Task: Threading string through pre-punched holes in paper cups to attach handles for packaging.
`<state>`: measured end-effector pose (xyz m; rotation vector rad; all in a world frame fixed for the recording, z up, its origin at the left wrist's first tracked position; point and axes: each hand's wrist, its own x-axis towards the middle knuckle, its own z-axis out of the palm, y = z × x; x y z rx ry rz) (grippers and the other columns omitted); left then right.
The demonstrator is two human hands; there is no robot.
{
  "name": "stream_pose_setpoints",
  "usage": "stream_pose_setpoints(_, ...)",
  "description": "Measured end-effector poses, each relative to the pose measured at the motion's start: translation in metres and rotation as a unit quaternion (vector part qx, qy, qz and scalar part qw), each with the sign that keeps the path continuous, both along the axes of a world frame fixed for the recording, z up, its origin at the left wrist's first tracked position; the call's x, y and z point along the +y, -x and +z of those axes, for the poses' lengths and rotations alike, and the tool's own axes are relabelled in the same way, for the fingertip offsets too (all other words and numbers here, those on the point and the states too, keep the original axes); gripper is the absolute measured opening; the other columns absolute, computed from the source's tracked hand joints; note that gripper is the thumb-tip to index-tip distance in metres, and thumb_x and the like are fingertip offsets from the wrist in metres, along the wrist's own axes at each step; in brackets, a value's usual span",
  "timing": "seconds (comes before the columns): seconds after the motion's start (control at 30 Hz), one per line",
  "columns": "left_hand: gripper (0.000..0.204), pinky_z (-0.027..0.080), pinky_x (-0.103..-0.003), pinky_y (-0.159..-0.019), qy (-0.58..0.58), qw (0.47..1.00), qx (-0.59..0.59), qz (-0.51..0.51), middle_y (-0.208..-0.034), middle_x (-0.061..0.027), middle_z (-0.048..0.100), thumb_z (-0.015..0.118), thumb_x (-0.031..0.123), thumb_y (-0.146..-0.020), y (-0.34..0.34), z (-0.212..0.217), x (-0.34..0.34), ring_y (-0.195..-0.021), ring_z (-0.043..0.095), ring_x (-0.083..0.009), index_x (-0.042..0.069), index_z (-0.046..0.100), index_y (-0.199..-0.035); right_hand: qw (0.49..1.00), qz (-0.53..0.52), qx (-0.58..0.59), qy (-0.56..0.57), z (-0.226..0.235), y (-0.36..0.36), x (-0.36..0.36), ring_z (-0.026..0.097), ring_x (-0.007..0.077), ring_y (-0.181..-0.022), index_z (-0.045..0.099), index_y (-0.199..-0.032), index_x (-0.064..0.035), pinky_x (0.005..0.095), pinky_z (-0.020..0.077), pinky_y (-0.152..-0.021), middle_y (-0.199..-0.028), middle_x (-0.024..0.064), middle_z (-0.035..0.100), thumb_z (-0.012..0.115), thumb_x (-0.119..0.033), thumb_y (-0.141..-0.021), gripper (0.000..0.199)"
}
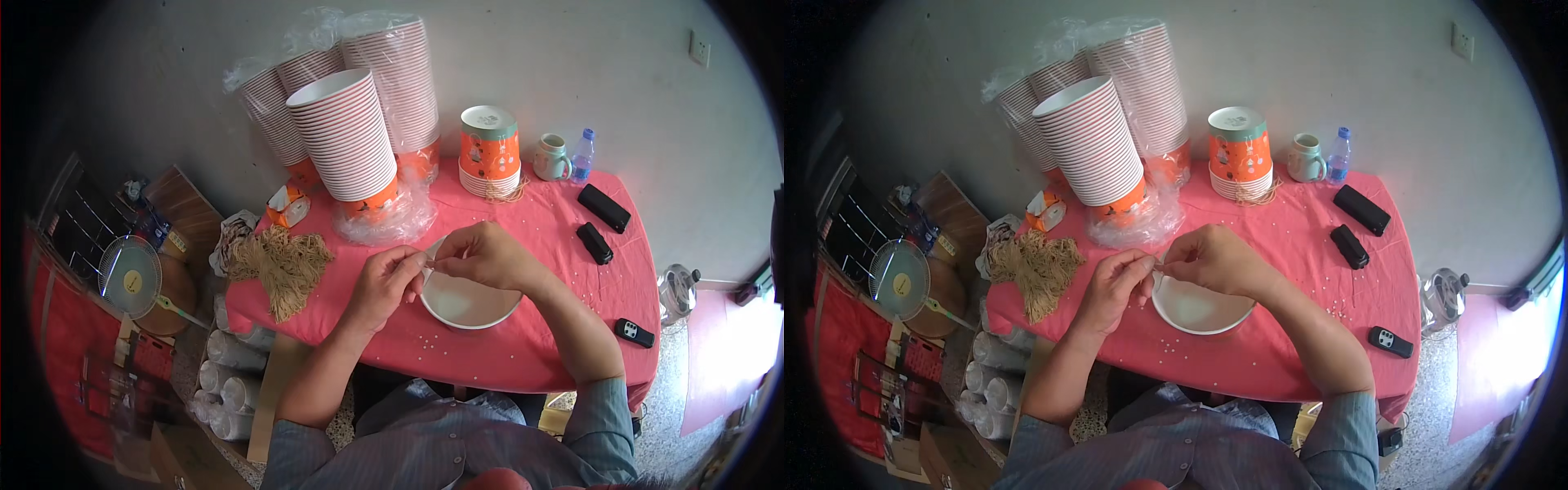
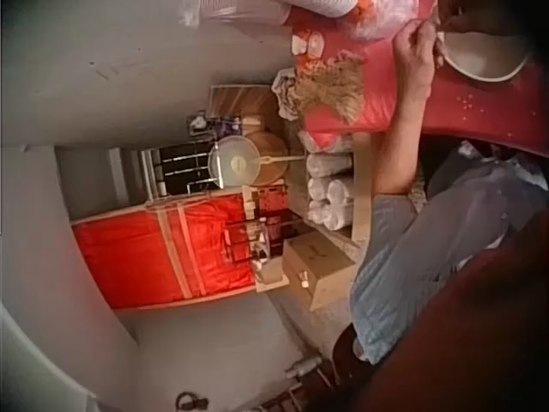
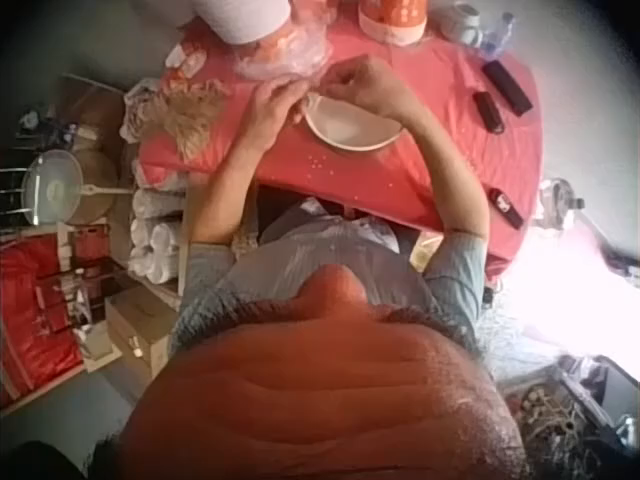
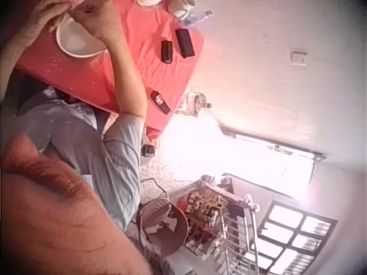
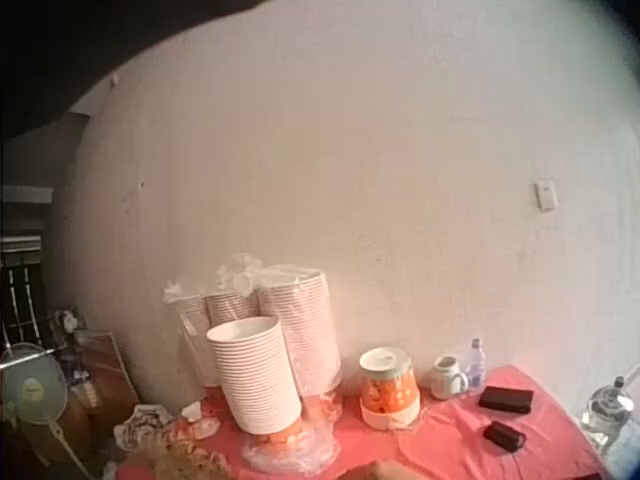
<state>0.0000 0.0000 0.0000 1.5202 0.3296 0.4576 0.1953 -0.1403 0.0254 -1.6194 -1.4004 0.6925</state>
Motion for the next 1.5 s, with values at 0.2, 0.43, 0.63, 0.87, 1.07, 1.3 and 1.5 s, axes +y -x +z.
stream_pose_setpoints(0.2, 0.023, 0.043, -0.022, -0.056, -0.015, 0.999, 0.039, 0.011, -0.074, 0.0005, 0.063, 0.060, 0.019, -0.109, -0.004, 0.006, -0.005, -0.064, 0.055, -0.0053, 0.002, 0.072, -0.099, 0.999, -0.015, -0.001, -0.031, 0.000, 0.000, -0.004, 0.074, 0.0129, -0.081, 0.081, -0.106, -0.0019, 0.0323, 0.0592, -0.078, -0.087, 0.0061, 0.079, 0.074, -0.007, -0.093, 0.015)
stream_pose_setpoints(0.43, 0.022, 0.039, -0.024, -0.054, -0.056, 0.996, 0.069, -0.016, -0.071, 0.0008, 0.058, 0.056, 0.013, -0.104, -0.004, 0.009, 0.003, -0.059, 0.050, -0.0057, 0.000, 0.072, -0.096, 0.994, -0.036, -0.078, -0.075, 0.002, 0.004, -0.003, 0.075, 0.0162, -0.081, 0.080, -0.105, -0.0027, 0.0330, 0.0597, -0.078, -0.087, 0.0084, 0.079, 0.074, -0.008, -0.093, 0.015)
stream_pose_setpoints(0.63, 0.023, 0.034, -0.025, -0.052, -0.037, 0.995, 0.083, -0.037, -0.069, 0.0043, 0.051, 0.056, 0.014, -0.104, -0.002, 0.012, 0.003, -0.058, 0.043, -0.0044, 0.001, 0.072, -0.095, 0.984, -0.026, -0.128, -0.123, 0.000, 0.005, -0.002, 0.077, 0.0201, -0.083, 0.080, -0.110, -0.0031, 0.0348, 0.0607, -0.079, -0.092, 0.0098, 0.080, 0.074, -0.007, -0.094, 0.017)
stream_pose_setpoints(0.87, 0.024, 0.032, -0.023, -0.052, -0.011, 0.990, 0.096, -0.106, -0.069, 0.0081, 0.046, 0.056, 0.018, -0.107, 0.001, 0.014, 0.009, -0.058, 0.040, -0.0026, 0.004, 0.071, -0.095, 0.982, 0.006, -0.139, -0.126, 0.003, 0.009, -0.003, 0.079, 0.0246, -0.086, 0.079, -0.113, -0.0030, 0.0372, 0.0613, -0.080, -0.096, 0.0124, 0.081, 0.073, -0.008, -0.098, 0.017)
stream_pose_setpoints(1.07, 0.024, 0.035, -0.022, -0.059, -0.015, 0.986, 0.091, -0.142, -0.072, 0.0089, 0.045, 0.061, 0.024, -0.111, 0.003, 0.015, 0.013, -0.063, 0.040, -0.0015, 0.004, 0.071, -0.101, 0.985, -0.002, -0.139, -0.105, 0.000, 0.008, -0.002, 0.079, 0.0251, -0.085, 0.078, -0.110, -0.0033, 0.0372, 0.0609, -0.079, -0.094, 0.0121, 0.081, 0.072, -0.009, -0.099, 0.013)
stream_pose_setpoints(1.3, 0.027, 0.038, -0.022, -0.061, -0.017, 0.987, 0.080, -0.139, -0.072, 0.0089, 0.045, 0.058, 0.025, -0.115, 0.004, 0.015, 0.009, -0.064, 0.042, -0.0021, 0.003, 0.071, -0.106, 0.992, 0.026, -0.098, -0.074, -0.001, 0.003, -0.003, 0.079, 0.0213, -0.086, 0.077, -0.110, -0.0016, 0.0372, 0.0607, -0.080, -0.092, 0.0104, 0.081, 0.070, -0.009, -0.101, 0.013)
stream_pose_setpoints(1.5, 0.029, 0.035, -0.021, -0.056, -0.067, 0.988, 0.078, -0.117, -0.072, 0.0094, 0.048, 0.059, 0.028, -0.116, 0.002, 0.008, 0.010, -0.062, 0.042, -0.0012, 0.004, 0.074, -0.111, 0.991, 0.059, -0.082, -0.086, 0.002, -0.002, -0.007, 0.079, 0.0187, -0.091, 0.080, -0.121, -0.0024, 0.0358, 0.0621, -0.087, -0.098, 0.0100, 0.083, 0.071, -0.006, -0.099, 0.024)
